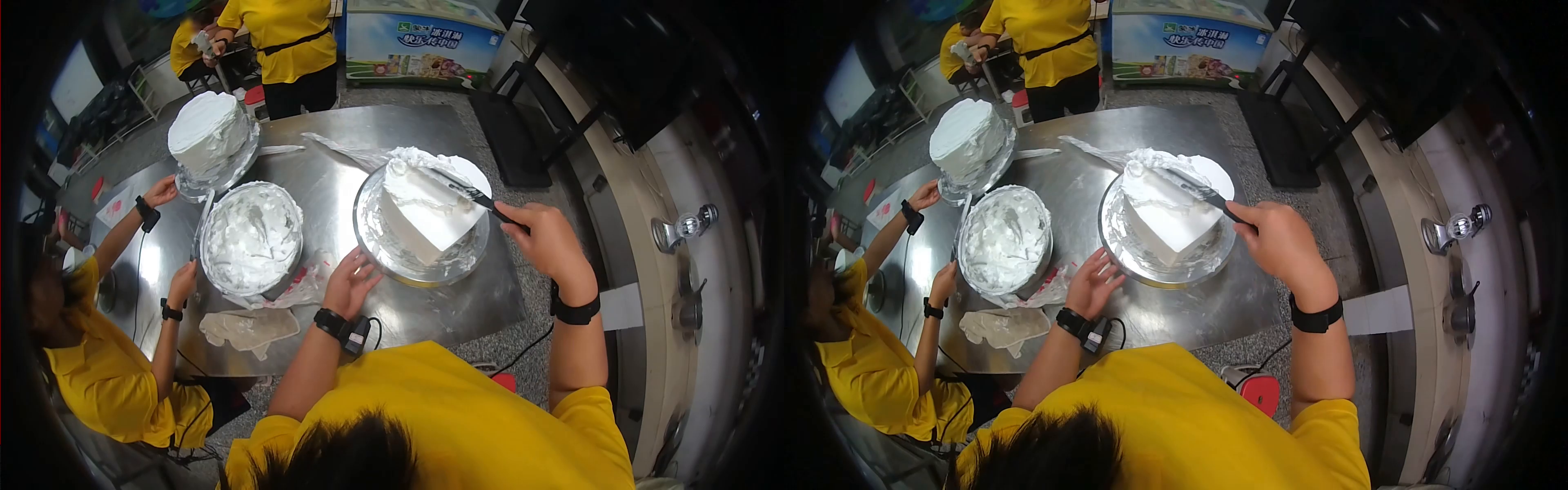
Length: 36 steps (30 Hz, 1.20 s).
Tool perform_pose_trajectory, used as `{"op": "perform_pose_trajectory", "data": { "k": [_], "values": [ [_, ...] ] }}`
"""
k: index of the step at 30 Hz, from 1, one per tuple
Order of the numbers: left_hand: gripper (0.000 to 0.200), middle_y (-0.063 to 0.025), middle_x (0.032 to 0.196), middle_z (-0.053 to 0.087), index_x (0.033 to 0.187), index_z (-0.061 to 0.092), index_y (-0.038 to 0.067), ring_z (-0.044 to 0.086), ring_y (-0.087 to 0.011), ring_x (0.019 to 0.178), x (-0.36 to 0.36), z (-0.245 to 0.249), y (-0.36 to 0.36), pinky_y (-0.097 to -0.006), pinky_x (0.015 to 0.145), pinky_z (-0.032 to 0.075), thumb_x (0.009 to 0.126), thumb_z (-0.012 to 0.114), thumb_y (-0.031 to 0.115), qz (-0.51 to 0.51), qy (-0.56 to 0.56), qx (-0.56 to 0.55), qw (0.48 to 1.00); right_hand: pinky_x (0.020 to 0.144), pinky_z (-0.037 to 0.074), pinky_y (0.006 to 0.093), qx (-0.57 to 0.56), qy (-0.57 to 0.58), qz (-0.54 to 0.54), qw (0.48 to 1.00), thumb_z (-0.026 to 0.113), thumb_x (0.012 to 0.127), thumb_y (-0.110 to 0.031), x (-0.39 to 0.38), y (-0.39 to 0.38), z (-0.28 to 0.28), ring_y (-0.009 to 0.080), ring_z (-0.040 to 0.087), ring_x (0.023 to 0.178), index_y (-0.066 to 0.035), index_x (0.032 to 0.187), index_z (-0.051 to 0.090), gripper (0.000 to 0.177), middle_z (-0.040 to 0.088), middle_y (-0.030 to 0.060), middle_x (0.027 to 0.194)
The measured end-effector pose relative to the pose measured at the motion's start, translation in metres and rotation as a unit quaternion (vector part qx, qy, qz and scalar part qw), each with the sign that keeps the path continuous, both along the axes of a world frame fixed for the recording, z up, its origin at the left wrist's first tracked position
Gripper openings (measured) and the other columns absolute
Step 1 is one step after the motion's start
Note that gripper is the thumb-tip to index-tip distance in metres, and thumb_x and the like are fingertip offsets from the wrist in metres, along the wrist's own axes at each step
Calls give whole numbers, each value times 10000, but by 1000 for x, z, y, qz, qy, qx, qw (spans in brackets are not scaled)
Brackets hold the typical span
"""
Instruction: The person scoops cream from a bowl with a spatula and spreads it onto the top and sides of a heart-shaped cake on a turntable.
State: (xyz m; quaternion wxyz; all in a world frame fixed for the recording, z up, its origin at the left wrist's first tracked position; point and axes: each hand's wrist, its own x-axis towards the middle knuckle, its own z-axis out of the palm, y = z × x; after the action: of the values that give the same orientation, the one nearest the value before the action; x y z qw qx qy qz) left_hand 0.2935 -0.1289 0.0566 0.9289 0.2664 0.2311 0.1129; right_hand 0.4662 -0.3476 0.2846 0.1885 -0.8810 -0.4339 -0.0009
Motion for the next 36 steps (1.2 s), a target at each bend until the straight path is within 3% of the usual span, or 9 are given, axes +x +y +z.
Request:
{"op": "perform_pose_trajectory", "data": {
  "k": [4, 14, 21, 29, 31, 33, 36],
  "values": [
    [549, -154, 1306, 388, 1365, 288, 14, 401, -296, 1206, 1, -2, 3, -485, 1003, 354, 875, 483, 166, 7, -14, -4, 1000, 573, 460, 388, -24, -78, 22, 996, 658, 769, -113, -14, -13, -1, 302, 569, 635, -140, 1052, 671, 285, 571, 117, 726],
    [553, -168, 1322, 373, 1362, 281, -2, 380, -311, 1228, 1, 2, 3, -495, 1032, 323, 870, 480, 153, 8, -19, -8, 1000, 522, 452, 337, -43, -55, -19, 997, 687, 725, -63, -56, -66, 39, 262, 579, 588, -137, 1065, 669, 348, 592, 93, 757],
    [545, -175, 1340, 357, 1346, 295, -9, 373, -321, 1232, 0, 2, 3, -493, 1046, 306, 862, 490, 146, 13, -22, -11, 1000, 519, 461, 344, -4, -157, 3, 988, 656, 749, -67, -51, -30, -5, 263, 583, 595, -159, 1032, 680, 299, 577, 85, 740],
    [576, -192, 1363, 328, 1357, 228, -35, 350, -325, 1249, 0, -7, 5, -474, 1065, 278, 871, 476, 149, 43, -32, -26, 998, 524, 431, 334, -3, -26, -35, 999, 679, 742, -50, -62, -89, 3, 261, 566, 583, -112, 1048, 669, 312, 585, 93, 738],
    [571, -183, 1346, 347, 1363, 235, -18, 368, -320, 1235, 0, -12, 6, -469, 1054, 292, 876, 476, 157, 36, -28, -24, 999, 531, 426, 314, 84, 43, -57, 994, 660, 758, -17, -60, -97, -3, 238, 562, 577, -76, 1064, 658, 311, 583, 121, 717],
    [566, -173, 1330, 366, 1369, 243, 0, 385, -314, 1221, -1, -14, 6, -464, 1044, 307, 880, 476, 165, 26, -23, -21, 999, 546, 427, 294, 76, 50, -75, 993, 645, 773, -2, -57, -94, -12, 219, 560, 583, -48, 1087, 640, 317, 587, 145, 713],
    [545, -145, 1271, 421, 1375, 272, 48, 456, -291, 1139, 0, -12, 3, -454, 997, 361, 887, 479, 176, -46, 9, -12, 999, 572, 417, 267, 150, 47, -99, 983, 640, 786, 0, -50, -89, -54, 178, 537, 602, -27, 1107, 625, 323, 613, 133, 744]
  ]
}}
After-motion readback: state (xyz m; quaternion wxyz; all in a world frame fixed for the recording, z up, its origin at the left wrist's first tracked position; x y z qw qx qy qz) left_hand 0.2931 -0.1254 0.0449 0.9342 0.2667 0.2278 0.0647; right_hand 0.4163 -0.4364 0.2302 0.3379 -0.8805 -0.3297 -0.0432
